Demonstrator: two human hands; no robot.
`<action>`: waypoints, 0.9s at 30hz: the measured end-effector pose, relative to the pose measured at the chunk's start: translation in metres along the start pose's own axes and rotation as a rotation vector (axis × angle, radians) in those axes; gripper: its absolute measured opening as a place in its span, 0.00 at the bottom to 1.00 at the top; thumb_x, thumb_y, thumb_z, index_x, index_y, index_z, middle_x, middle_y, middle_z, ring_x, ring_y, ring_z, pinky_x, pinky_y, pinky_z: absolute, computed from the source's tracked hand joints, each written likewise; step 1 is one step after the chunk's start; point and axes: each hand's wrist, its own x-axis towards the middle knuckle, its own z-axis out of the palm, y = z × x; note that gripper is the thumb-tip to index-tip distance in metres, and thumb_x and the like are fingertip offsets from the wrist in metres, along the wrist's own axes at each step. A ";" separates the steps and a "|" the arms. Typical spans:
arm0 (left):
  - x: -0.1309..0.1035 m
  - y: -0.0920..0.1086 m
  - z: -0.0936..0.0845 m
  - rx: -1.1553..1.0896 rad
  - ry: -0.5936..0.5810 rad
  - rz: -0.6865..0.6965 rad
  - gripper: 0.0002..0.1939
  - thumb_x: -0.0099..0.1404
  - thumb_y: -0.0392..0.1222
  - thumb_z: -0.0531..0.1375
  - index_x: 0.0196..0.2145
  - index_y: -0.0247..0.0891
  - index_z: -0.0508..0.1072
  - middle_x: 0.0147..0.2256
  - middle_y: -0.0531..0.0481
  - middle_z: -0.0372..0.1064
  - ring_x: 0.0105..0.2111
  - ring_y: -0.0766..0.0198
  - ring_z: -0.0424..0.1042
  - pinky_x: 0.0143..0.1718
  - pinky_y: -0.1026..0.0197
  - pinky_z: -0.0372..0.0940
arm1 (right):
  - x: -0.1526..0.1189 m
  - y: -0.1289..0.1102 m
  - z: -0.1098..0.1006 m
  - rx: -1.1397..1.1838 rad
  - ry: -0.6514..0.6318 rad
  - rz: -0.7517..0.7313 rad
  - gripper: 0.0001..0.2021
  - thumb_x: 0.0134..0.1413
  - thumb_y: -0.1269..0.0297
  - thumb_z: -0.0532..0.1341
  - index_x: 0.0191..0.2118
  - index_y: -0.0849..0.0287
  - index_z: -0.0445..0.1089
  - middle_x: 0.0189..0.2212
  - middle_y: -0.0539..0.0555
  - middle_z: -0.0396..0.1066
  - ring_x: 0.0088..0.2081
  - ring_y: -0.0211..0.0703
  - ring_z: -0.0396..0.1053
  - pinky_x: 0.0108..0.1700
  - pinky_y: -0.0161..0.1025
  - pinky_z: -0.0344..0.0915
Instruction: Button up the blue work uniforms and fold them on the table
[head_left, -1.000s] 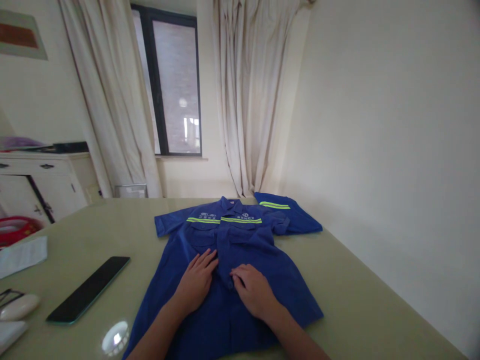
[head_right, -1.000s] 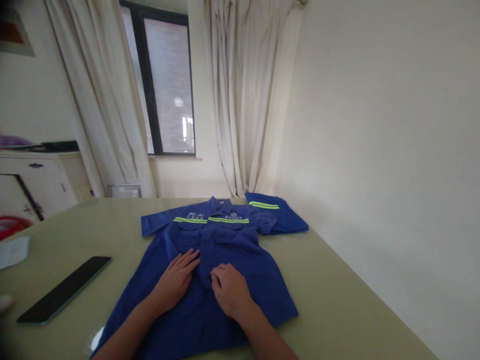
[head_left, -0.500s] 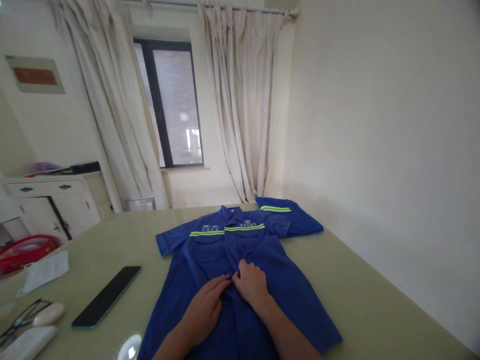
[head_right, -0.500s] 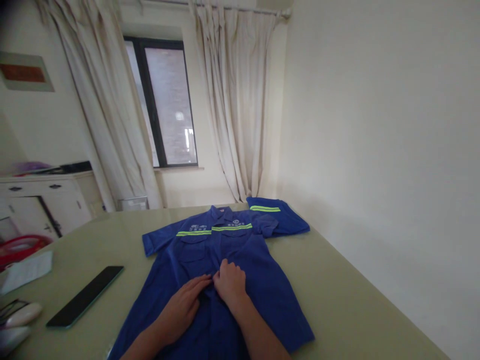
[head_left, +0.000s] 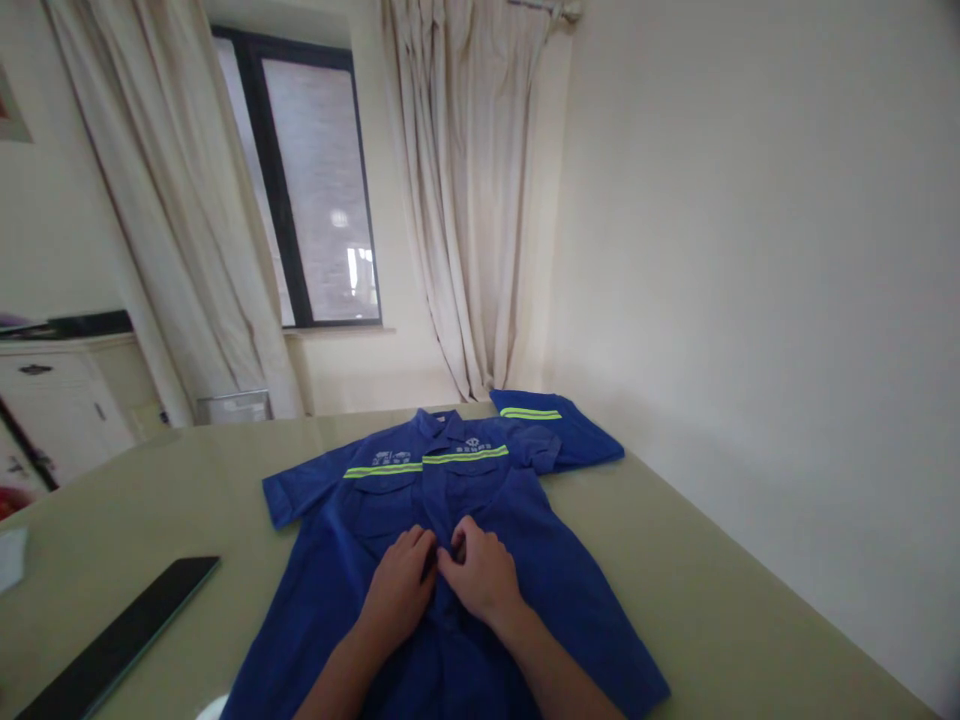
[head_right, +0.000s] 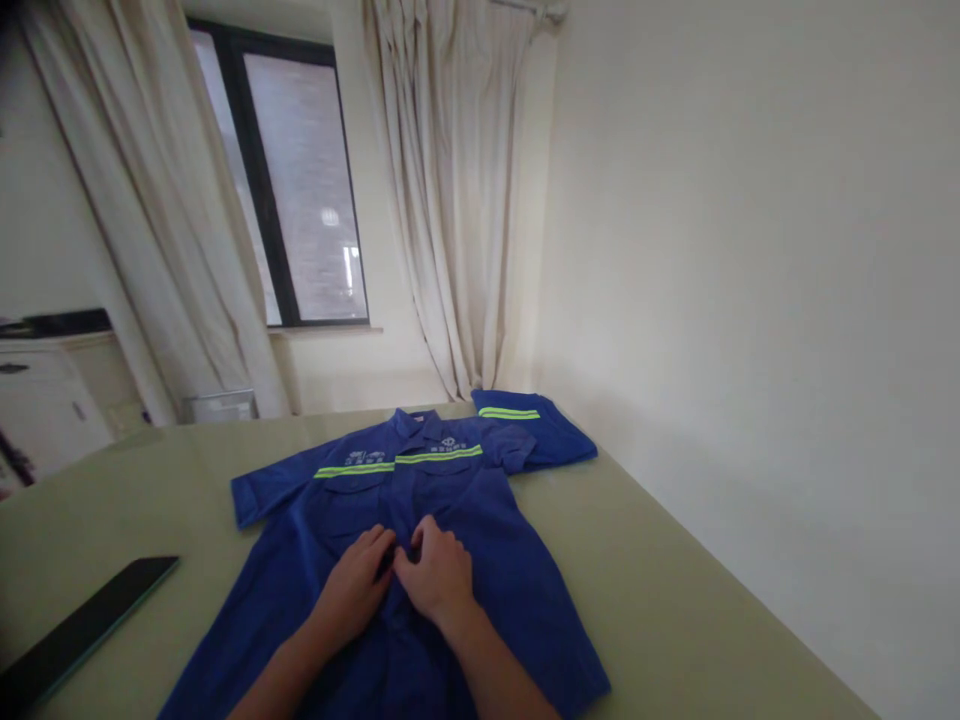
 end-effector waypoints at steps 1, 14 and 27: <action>-0.001 -0.002 -0.001 -0.026 -0.017 -0.003 0.10 0.67 0.33 0.51 0.41 0.41 0.70 0.44 0.46 0.70 0.46 0.56 0.69 0.48 0.57 0.62 | -0.002 -0.002 0.001 -0.010 -0.003 -0.010 0.11 0.57 0.53 0.64 0.43 0.51 0.72 0.33 0.51 0.78 0.36 0.46 0.75 0.34 0.36 0.55; -0.003 -0.009 -0.006 -0.237 0.058 0.016 0.10 0.68 0.31 0.49 0.35 0.42 0.68 0.37 0.48 0.72 0.39 0.59 0.72 0.41 0.59 0.63 | -0.008 -0.003 -0.006 0.091 -0.064 -0.227 0.17 0.69 0.50 0.55 0.40 0.51 0.79 0.36 0.52 0.76 0.38 0.42 0.73 0.39 0.35 0.60; -0.003 0.002 -0.003 -0.249 0.023 0.057 0.10 0.62 0.26 0.52 0.34 0.41 0.67 0.37 0.48 0.70 0.39 0.59 0.70 0.42 0.60 0.63 | -0.004 0.000 0.006 0.107 0.026 -0.113 0.04 0.55 0.67 0.63 0.37 0.54 0.74 0.34 0.50 0.77 0.37 0.42 0.72 0.37 0.34 0.58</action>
